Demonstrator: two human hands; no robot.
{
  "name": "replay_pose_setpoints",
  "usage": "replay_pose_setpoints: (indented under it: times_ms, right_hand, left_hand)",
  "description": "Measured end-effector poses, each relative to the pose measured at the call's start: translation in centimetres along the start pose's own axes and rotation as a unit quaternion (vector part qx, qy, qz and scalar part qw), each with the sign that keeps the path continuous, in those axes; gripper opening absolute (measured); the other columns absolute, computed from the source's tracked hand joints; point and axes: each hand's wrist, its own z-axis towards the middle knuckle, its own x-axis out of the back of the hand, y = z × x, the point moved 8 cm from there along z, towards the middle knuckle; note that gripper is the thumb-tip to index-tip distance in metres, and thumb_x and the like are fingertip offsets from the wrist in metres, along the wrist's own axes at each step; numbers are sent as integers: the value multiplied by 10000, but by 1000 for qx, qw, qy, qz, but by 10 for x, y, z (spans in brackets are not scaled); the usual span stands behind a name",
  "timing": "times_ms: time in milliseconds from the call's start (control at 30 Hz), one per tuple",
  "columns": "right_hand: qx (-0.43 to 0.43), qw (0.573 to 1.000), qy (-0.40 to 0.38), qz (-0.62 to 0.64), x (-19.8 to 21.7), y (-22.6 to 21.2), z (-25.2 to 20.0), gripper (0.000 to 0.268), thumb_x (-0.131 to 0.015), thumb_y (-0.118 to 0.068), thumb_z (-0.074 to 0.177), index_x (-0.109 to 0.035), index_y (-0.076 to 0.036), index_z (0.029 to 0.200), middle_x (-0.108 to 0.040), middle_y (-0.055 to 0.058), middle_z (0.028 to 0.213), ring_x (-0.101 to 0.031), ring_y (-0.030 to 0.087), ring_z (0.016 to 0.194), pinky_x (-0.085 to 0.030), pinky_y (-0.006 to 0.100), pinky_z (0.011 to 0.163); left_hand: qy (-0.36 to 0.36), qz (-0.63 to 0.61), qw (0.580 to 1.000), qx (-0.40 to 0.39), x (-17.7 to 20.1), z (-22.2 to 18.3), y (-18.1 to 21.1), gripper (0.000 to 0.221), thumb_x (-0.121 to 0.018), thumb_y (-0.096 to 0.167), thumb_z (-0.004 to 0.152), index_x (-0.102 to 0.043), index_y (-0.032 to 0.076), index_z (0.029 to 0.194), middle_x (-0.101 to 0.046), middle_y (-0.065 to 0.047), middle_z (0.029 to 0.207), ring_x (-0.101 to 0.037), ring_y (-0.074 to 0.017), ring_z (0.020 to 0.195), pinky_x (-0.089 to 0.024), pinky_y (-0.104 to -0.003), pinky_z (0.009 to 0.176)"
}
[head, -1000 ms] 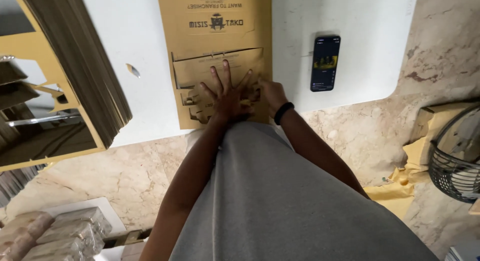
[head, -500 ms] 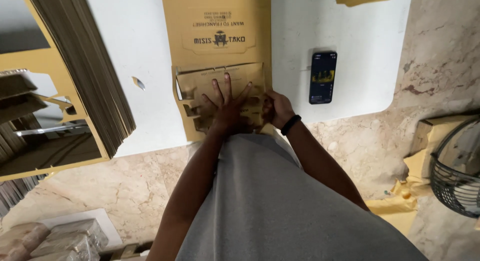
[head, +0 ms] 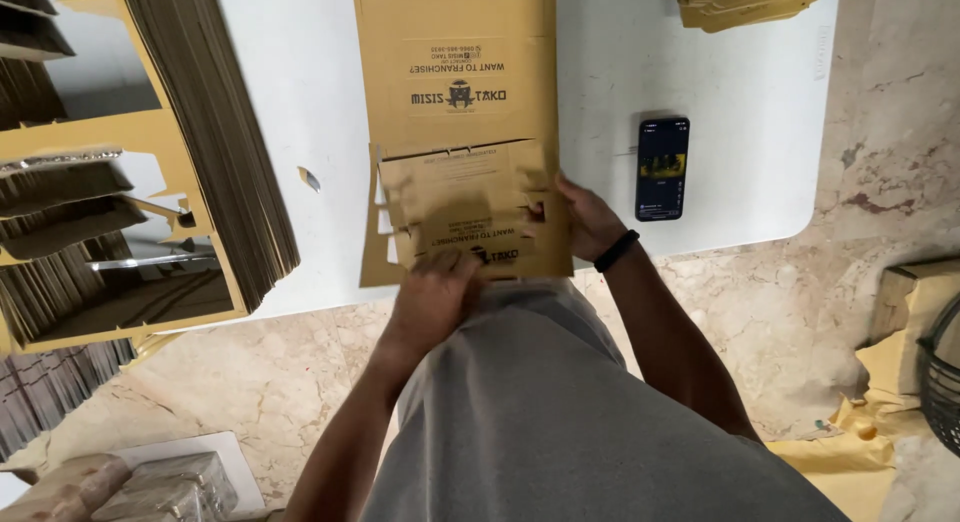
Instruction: The person organizes flat cardboard sheets on a table, including picking up a large template and then manually folding and securing several smaller cardboard pouches.
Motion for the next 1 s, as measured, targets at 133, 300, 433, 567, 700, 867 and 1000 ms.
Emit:
replay_pose_setpoints:
  times_ms: [133, 300, 433, 567, 700, 867, 1000]
  right_hand:
    - [133, 985, 60, -89, -39, -20, -30, 474, -522, -442, 1068, -627, -3, 1211, -686, 138, 1047, -693, 315, 1044, -537, 504, 1008]
    - [337, 788, 96, -507, -52, -20, 44, 288, -552, -359, 1088, -681, -151, 1239, -735, 53, 1176, -686, 234, 1180, -494, 389, 1078]
    - [387, 585, 117, -703, -59, -3, 95, 215, -557, -335, 1022, -635, -137, 1054, -737, 84, 980, -710, 282, 1058, -512, 439, 967]
    - [335, 567, 79, -748, -59, 3, 106, 389, -569, -310, 985, -485, -63, 1274, -672, 152, 1180, -632, 337, 1198, -415, 489, 1089]
    - [294, 559, 42, -774, -61, 1, 115, 596, -578, -291, 958, -374, -7, 1440, -624, 204, 1329, -574, 379, 1303, -343, 527, 1180]
    - [350, 508, 38, -786, -69, -8, 85, 545, -575, -356, 890, -418, -93, 1340, -720, 61, 1027, -726, 328, 1008, -456, 547, 956]
    - [433, 426, 76, -791, -72, -4, -10, 406, -512, -408, 970, -630, -297, 1343, -700, 67, 613, -753, 313, 659, -537, 431, 670]
  left_hand:
    - [220, 81, 971, -37, 66, 27, -4, 236, -579, 492, 990, -659, 270, 981, -675, 42, 864, -714, -186, 759, -568, -328, 648]
    - [168, 124, 978, -28, 145, 68, 9, 278, -506, 446, 1090, -626, 237, 952, -654, 49, 698, -616, -108, 537, -543, -282, 539]
    - [249, 161, 951, -90, 189, 67, 32, 124, -658, 288, 973, -658, 223, 867, -689, 16, 730, -698, -142, 664, -528, -272, 555]
    - [259, 175, 945, -94, 187, 66, 33, 171, -694, 392, 942, -642, 240, 883, -674, 22, 755, -722, -163, 734, -547, -306, 607]
    - [233, 162, 955, -90, 182, 71, 28, 227, -559, 415, 1056, -675, 225, 1013, -695, 22, 807, -732, -148, 727, -555, -296, 600]
    - [233, 165, 957, -55, 188, 77, 27, 234, -617, 418, 1074, -701, 209, 1009, -701, -7, 725, -746, -194, 691, -569, -317, 630]
    - [228, 163, 959, -51, 191, 76, 27, 244, -622, 431, 1066, -694, 200, 1036, -704, -34, 736, -755, -236, 729, -584, -360, 647]
